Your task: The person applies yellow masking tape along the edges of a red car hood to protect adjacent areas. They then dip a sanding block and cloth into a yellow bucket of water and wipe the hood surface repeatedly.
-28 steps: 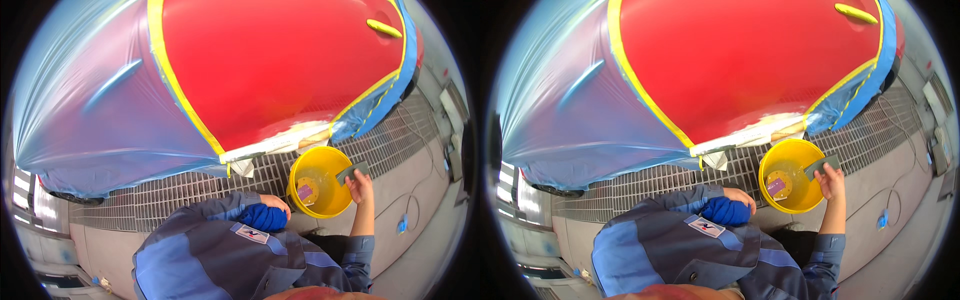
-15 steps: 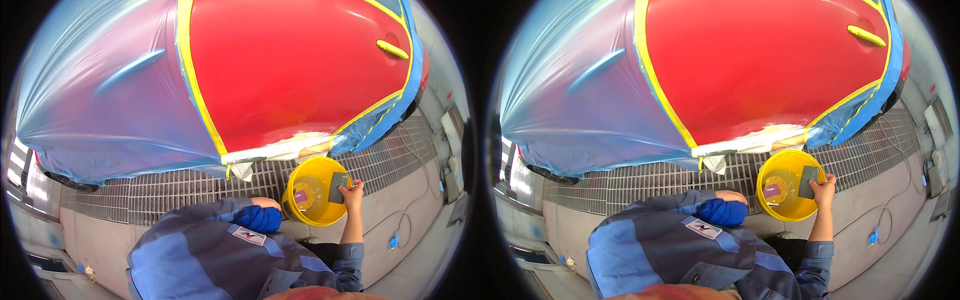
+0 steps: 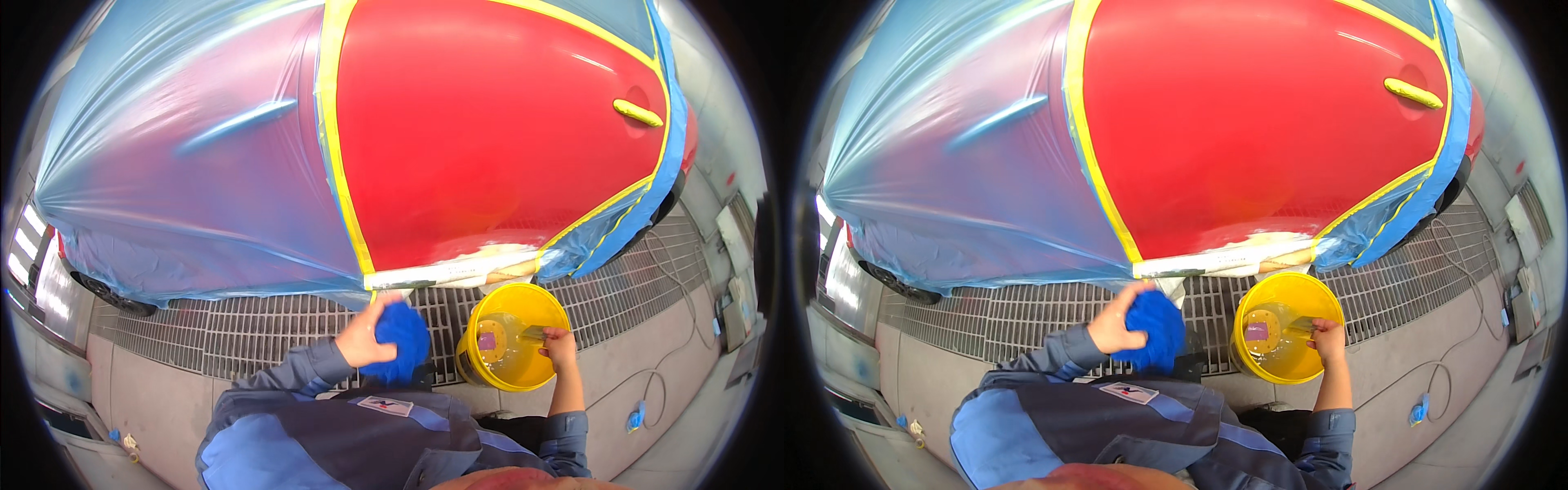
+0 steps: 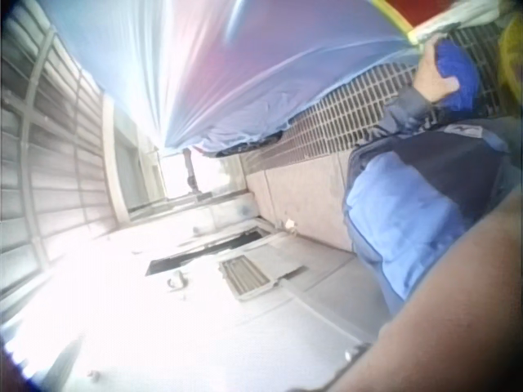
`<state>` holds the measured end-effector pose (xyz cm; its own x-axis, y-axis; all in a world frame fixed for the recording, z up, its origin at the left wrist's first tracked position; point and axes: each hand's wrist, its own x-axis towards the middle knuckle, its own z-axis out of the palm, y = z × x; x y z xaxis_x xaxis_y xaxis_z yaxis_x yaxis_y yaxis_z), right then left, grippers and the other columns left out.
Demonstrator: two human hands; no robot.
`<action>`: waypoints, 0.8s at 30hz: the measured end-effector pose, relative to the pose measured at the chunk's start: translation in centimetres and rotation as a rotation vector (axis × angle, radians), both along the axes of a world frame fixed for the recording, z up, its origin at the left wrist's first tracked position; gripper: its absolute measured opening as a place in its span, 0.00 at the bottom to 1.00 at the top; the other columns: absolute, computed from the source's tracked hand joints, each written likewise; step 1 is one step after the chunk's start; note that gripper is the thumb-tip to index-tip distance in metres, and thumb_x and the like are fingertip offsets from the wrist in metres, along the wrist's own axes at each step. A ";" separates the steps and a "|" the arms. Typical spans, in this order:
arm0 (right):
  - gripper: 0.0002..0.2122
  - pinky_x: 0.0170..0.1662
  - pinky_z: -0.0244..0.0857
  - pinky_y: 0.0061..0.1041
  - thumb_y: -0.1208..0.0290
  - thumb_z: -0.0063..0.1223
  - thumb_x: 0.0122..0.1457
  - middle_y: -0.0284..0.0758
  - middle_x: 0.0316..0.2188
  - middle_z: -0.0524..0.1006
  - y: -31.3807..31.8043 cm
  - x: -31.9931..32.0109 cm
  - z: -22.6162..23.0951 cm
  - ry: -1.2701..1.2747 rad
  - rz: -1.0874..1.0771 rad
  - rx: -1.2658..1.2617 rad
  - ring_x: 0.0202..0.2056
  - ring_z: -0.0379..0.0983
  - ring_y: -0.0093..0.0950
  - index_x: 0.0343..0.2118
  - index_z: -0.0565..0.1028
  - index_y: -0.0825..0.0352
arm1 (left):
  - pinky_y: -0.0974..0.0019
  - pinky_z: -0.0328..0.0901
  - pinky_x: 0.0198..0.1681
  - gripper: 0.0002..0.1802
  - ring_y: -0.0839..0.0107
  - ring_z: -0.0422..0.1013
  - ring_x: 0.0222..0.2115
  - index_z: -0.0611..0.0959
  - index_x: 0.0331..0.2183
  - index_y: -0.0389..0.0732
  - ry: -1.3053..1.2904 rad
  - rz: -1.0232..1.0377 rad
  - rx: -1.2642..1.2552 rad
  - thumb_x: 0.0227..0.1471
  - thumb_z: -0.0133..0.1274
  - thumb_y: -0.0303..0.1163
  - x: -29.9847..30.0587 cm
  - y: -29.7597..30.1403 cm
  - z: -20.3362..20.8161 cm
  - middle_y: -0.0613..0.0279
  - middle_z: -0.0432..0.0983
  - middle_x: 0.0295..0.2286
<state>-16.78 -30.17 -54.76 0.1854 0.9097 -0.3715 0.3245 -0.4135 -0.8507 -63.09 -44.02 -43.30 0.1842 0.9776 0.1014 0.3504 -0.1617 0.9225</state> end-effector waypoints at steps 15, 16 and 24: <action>0.09 0.26 0.77 0.24 0.82 0.63 0.50 0.33 0.29 0.79 -1.1 -0.5 1.1 -0.087 0.046 0.083 0.27 0.78 0.24 0.34 0.74 0.70 | 0.38 0.61 0.55 0.52 0.37 0.62 0.54 0.72 0.59 0.41 0.783 0.978 1.359 0.35 0.68 0.56 3.0 23.9 21.9 0.33 0.62 0.57; 0.10 0.27 0.77 0.24 0.82 0.62 0.51 0.33 0.30 0.79 -1.2 -0.3 1.1 -0.053 0.064 0.118 0.29 0.78 0.24 0.36 0.74 0.70 | 0.39 0.61 0.54 0.49 0.41 0.64 0.53 0.75 0.56 0.42 0.772 0.955 1.396 0.36 0.67 0.60 3.2 25.5 24.4 0.37 0.66 0.56; 0.19 0.44 0.72 0.29 0.77 0.65 0.49 0.38 0.35 0.82 -0.6 -0.2 1.9 -0.095 0.260 0.225 0.38 0.81 0.30 0.45 0.77 0.73 | 0.49 0.61 0.51 0.39 0.57 0.66 0.52 0.83 0.48 0.54 0.844 0.579 1.281 0.32 0.65 0.59 14.5 33.0 29.2 0.60 0.74 0.47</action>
<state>-16.94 -30.74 -52.88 -0.0395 0.9881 -0.1485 0.4760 -0.1121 -0.8723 -48.59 -11.03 -14.14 0.2656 0.2940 0.9182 0.9376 -0.3004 -0.1751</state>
